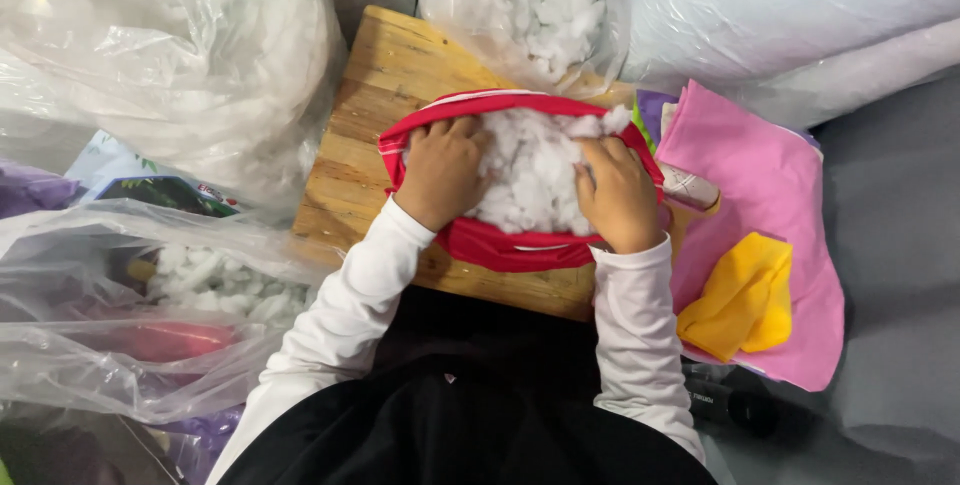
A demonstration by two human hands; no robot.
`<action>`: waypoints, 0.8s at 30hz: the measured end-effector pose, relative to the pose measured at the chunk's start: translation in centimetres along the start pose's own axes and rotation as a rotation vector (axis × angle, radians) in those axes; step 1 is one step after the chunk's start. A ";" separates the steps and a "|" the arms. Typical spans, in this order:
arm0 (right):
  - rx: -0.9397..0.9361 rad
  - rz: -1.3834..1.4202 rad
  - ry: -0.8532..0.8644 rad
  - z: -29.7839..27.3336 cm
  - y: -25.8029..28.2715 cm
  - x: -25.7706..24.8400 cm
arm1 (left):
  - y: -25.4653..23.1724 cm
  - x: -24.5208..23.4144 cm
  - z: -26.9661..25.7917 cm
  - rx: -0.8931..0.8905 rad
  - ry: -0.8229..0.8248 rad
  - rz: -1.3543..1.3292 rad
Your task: Stuffing a red pillowcase with white fiberfill and patting it to distribute the material evenly.
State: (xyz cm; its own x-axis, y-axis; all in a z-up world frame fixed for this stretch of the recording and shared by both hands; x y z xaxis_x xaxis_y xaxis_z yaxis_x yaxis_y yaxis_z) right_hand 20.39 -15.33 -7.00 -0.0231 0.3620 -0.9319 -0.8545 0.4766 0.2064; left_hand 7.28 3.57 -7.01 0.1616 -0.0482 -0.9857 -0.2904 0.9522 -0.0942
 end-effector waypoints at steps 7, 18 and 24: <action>-0.098 0.038 -0.067 -0.6 7.5 -2.5 | -4.5 -5.3 -1.9 0.211 -0.318 -0.255; -0.185 0.329 -0.315 -2.5 7.6 -11.7 | -1.5 -10.3 -5.1 0.195 -0.442 -0.432; -0.149 0.124 0.196 -3.1 8.1 0.7 | -3.4 -3.7 -4.8 0.282 -0.149 -0.053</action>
State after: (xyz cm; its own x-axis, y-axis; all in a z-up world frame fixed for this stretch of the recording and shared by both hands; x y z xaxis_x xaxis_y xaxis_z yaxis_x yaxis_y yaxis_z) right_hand 11.83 -13.74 -6.94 -0.2197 0.2411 -0.9453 -0.9055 0.3103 0.2895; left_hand 3.17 -0.89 -3.68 0.3119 -0.0749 -0.9471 -0.0088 0.9966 -0.0817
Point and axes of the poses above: each hand's wrist, its own z-axis towards the middle knuckle, its own x-axis out of the palm, y = z × x, the point moved 6 cm from there along z, towards the middle knuckle, and after that the axes turned 7 degrees about z, right-handed, at the moved point
